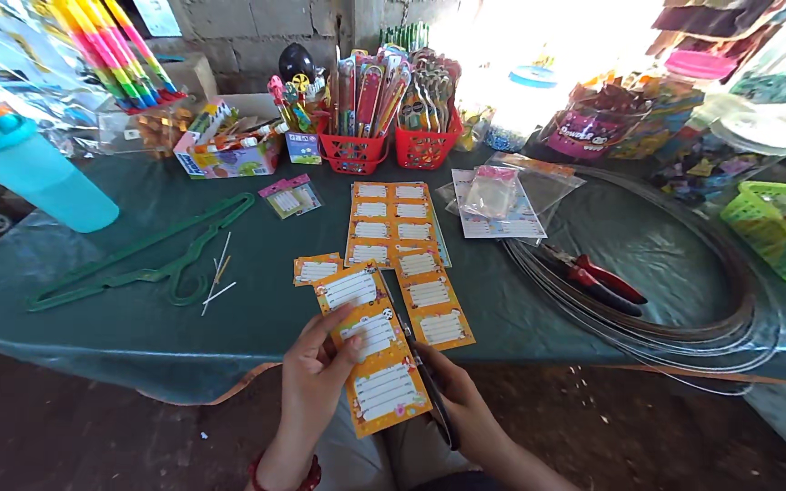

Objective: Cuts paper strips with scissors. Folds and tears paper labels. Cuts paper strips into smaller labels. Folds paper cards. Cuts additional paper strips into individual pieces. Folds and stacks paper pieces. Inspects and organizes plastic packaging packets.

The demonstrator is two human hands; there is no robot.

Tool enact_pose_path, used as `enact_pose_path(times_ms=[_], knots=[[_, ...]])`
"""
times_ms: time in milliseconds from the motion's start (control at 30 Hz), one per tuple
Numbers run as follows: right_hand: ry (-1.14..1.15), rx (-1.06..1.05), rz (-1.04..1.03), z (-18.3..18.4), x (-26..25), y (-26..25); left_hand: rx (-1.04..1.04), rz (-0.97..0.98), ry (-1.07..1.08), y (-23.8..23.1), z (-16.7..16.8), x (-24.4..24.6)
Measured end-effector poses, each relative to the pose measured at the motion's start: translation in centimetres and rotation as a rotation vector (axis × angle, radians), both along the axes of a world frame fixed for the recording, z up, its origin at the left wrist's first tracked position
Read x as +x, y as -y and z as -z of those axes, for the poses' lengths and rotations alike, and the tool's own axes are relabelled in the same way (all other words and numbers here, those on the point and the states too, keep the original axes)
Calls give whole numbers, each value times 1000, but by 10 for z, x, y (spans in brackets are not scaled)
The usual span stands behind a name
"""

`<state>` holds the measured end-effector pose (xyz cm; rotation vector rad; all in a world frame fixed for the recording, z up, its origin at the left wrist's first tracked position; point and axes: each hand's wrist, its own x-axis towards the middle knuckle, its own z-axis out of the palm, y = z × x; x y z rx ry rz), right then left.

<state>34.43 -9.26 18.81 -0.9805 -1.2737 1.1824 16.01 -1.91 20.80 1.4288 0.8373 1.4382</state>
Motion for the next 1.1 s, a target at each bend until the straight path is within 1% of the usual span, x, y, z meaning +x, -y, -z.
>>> enact_pose_path(times_ms=[100, 333, 633, 733, 867, 900, 933, 1000, 1100], knots=[[-8, 19, 2, -1, -2, -3, -4, -2, 9, 1, -2, 1], [30, -24, 23, -1, -3, -6, -3, -1, 30, -2, 0, 0], [10, -42, 20, -7, -6, -15, -11, -10, 34, -7, -1, -1], [1, -63, 24, -10, -8, -18, 1, 81, 184, -13, 3, -4], [-53, -55, 34, -14, -9, -22, -274, 201, 528, -3, 4, 0], [-52, -40, 40, -15, -10, -23, -323, 255, 570, 3, 7, 0], [-40, -19, 53, -15, -10, -24, -340, 298, 566, 9, 8, 0], [-20, 27, 75, -14, -12, -27, -296, 342, 459, 17, 6, -1], [-35, 54, 81, -13, -14, -26, -264, 233, 254, 21, -7, -3]])
